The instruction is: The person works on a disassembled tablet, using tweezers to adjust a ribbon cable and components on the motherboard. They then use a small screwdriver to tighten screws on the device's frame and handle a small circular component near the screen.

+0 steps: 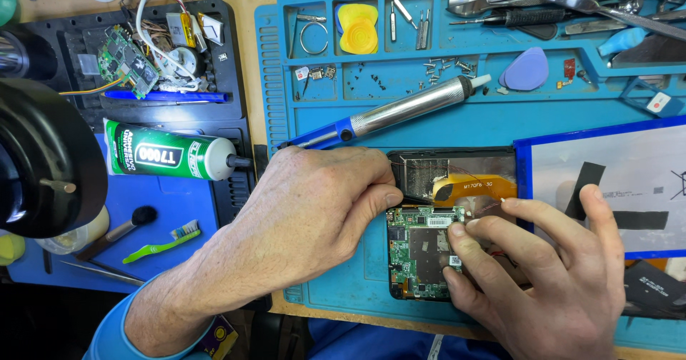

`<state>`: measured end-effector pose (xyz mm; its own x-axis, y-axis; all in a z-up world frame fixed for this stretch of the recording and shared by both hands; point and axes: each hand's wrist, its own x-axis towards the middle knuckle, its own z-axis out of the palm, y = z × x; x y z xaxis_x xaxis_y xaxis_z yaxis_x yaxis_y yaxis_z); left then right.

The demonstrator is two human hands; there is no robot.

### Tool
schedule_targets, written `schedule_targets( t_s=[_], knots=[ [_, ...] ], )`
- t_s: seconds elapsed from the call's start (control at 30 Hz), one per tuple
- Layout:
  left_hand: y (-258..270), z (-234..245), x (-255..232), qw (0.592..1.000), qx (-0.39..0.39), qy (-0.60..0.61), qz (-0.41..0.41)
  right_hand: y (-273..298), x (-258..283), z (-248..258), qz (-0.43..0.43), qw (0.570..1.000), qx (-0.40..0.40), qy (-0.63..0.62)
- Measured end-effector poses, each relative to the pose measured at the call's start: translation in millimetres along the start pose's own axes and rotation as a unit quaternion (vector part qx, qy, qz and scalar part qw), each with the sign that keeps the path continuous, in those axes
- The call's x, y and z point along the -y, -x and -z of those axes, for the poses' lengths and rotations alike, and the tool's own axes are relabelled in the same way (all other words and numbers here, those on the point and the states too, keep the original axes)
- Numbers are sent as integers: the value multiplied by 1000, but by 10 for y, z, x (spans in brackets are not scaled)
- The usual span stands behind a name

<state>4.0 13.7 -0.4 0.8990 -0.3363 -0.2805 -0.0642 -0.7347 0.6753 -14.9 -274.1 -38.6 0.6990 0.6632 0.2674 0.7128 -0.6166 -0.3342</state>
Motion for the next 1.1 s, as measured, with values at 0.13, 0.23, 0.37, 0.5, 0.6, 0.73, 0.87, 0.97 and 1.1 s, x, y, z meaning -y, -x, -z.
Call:
schedule_targets(
  t_s=[0.13, 0.23, 0.37, 0.5, 0.6, 0.73, 0.87, 0.97, 1.1],
  knots=[
    [-3, 11, -7, 1000, -1, 0, 0, 6, 0, -2, -3, 1000, 2, 2],
    [-1, -3, -4, 1000, 0, -3, 0, 6, 3, 5, -7, 1000, 6, -2],
    [10, -21, -1, 1000, 2, -11, -8, 11, -9, -1, -3, 1000, 9, 3],
    [18, -20, -12, 1000, -9, -16, -16, 7, 3, 2, 1, 1000, 1, 9],
    [24, -44, -1, 999, -21, -21, -25, 37, 11, -13, -7, 1000, 6, 18],
    [29, -59, 5, 999, -29, -23, -32, -58, 13, 21, 35, 999, 2, 12],
    [38, -36, -5, 998, -31, -30, -36, -96, 31, 31, 39, 999, 26, 27],
    [60, 41, -6, 998, -22, -57, -19, -97, 30, 12, 40, 999, 20, 30],
    [74, 204, -118, 999, -54, -4, 0, -99, 31, 6, 46, 998, 2, 33]
  ],
)
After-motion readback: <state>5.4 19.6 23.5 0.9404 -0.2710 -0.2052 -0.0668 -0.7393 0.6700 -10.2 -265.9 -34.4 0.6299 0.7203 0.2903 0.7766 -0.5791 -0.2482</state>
